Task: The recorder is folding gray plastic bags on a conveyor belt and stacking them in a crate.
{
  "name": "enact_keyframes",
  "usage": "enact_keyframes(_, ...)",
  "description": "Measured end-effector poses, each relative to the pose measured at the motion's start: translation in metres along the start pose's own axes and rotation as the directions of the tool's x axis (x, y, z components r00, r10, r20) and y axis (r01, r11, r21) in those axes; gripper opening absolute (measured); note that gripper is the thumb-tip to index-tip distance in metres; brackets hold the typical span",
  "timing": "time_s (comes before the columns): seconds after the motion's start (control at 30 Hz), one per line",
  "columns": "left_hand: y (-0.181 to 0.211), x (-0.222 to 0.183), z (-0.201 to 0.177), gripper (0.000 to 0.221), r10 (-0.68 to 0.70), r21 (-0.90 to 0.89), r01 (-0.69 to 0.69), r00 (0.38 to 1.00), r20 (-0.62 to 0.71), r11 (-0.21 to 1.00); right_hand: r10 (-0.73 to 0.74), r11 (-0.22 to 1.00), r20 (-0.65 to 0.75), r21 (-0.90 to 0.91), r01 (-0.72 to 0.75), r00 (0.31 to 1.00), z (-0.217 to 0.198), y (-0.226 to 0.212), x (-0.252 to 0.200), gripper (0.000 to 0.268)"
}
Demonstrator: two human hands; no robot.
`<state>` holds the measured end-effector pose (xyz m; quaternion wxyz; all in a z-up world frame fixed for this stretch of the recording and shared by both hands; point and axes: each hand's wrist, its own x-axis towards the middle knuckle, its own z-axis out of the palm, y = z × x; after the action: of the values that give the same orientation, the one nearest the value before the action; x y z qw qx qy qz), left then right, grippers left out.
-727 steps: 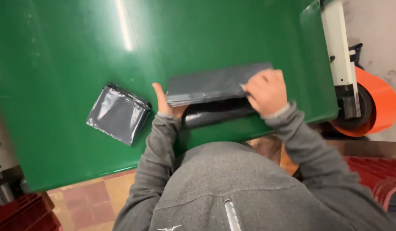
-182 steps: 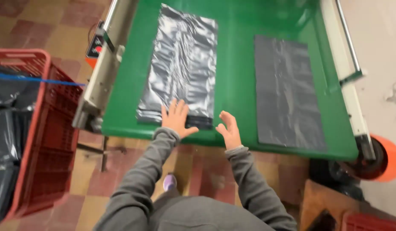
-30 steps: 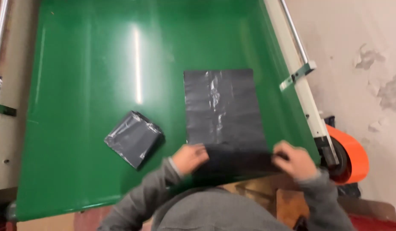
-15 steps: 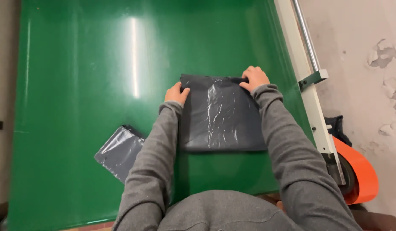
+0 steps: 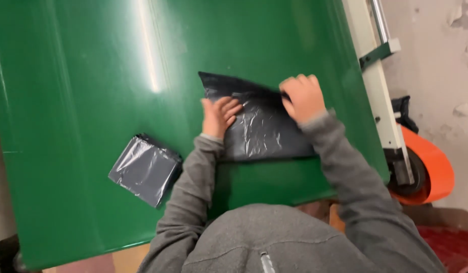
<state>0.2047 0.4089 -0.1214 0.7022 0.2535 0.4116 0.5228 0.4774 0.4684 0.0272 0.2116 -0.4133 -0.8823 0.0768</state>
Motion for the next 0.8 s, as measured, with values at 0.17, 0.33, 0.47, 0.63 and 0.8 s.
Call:
enact_keyframes(0.17, 0.016, -0.051, -0.034, 0.099, -0.099, -0.326, 0.062, 0.99, -0.098, 0.943, -0.018, 0.995, -0.123, -0.099, 0.006, 0.992, -0.011, -0.07, -0.106, 0.028)
enact_keyframes(0.33, 0.005, -0.095, -0.03, 0.076, 0.278, 0.339, -0.193, 0.934, -0.225, 0.921, 0.018, 0.99, -0.132, -0.136, -0.036, 0.991, 0.017, -0.082, -0.149, 0.028)
enact_keyframes(0.47, 0.073, -0.171, 0.04, 0.069, 0.557, 0.9, -0.393, 0.712, 0.428, -0.189, 0.051, 0.988, -0.127, -0.138, -0.068, 0.991, 0.028, -0.08, -0.16, 0.026)
enact_keyframes(0.63, 0.032, -0.173, 0.017, 0.031, 0.268, 0.698, -0.425, 0.708, 0.653, -0.577, 0.073, 0.986, -0.053, -0.149, -0.08, 0.996, 0.005, -0.136, -0.135, 0.04)
enact_keyframes(0.8, 0.005, -0.151, 0.029, 0.014, 0.032, 0.6, -0.733, 0.625, 0.78, -0.322, -0.038, 0.997, 0.011, 0.067, 0.037, 0.999, 0.055, -0.171, -0.159, 0.058)
